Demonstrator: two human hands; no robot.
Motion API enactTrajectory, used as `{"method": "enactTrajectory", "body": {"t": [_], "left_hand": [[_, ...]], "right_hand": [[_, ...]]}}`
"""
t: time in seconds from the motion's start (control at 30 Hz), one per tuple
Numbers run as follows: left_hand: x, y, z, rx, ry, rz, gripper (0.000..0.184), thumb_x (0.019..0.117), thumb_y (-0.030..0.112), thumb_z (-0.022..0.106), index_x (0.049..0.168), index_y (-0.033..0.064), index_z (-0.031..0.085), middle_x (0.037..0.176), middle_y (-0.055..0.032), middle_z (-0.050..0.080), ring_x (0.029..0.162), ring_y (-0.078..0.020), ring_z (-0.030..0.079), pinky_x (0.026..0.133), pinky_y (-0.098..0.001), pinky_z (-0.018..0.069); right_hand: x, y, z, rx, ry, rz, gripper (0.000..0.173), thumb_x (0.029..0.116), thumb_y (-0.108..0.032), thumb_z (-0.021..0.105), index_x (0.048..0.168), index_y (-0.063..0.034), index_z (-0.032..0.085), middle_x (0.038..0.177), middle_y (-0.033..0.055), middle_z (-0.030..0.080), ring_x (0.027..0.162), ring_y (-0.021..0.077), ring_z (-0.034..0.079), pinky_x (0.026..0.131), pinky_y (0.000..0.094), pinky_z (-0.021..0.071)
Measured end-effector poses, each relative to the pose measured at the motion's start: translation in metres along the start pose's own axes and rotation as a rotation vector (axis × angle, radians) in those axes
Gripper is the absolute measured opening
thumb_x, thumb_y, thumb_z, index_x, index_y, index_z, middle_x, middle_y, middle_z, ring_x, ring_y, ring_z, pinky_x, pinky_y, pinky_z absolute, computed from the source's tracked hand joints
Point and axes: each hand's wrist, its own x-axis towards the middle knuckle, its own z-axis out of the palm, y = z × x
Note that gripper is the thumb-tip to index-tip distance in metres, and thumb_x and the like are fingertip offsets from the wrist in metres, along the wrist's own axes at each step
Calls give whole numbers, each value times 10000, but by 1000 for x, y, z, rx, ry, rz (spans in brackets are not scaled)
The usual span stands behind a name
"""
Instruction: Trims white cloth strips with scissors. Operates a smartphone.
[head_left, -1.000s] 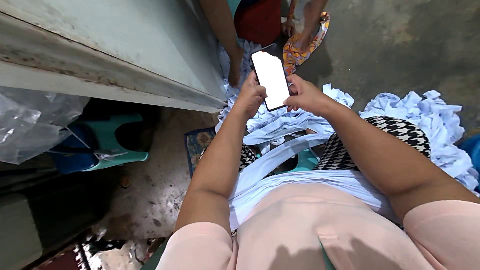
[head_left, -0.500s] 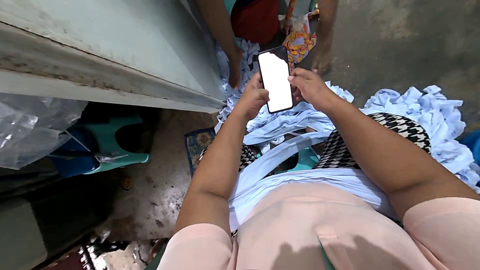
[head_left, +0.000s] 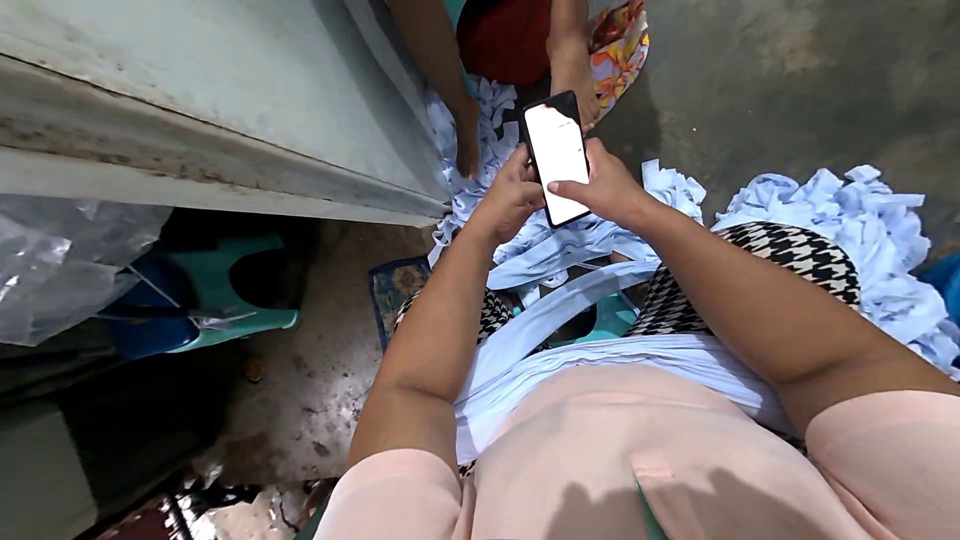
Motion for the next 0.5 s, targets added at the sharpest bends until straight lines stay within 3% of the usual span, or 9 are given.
{"method": "enactTrajectory", "body": {"t": [0.5], "left_hand": [[1, 0, -1, -18, -11, 10, 653, 852, -154, 456, 1452, 60, 311, 1252, -139, 619, 1031, -207, 678, 897, -399, 581]], "right_hand": [[2, 2, -2, 23, -4, -7, 694, 907, -304, 770, 1423, 5, 423, 1242, 240, 630, 1146, 339, 648, 991, 541, 520]]}}
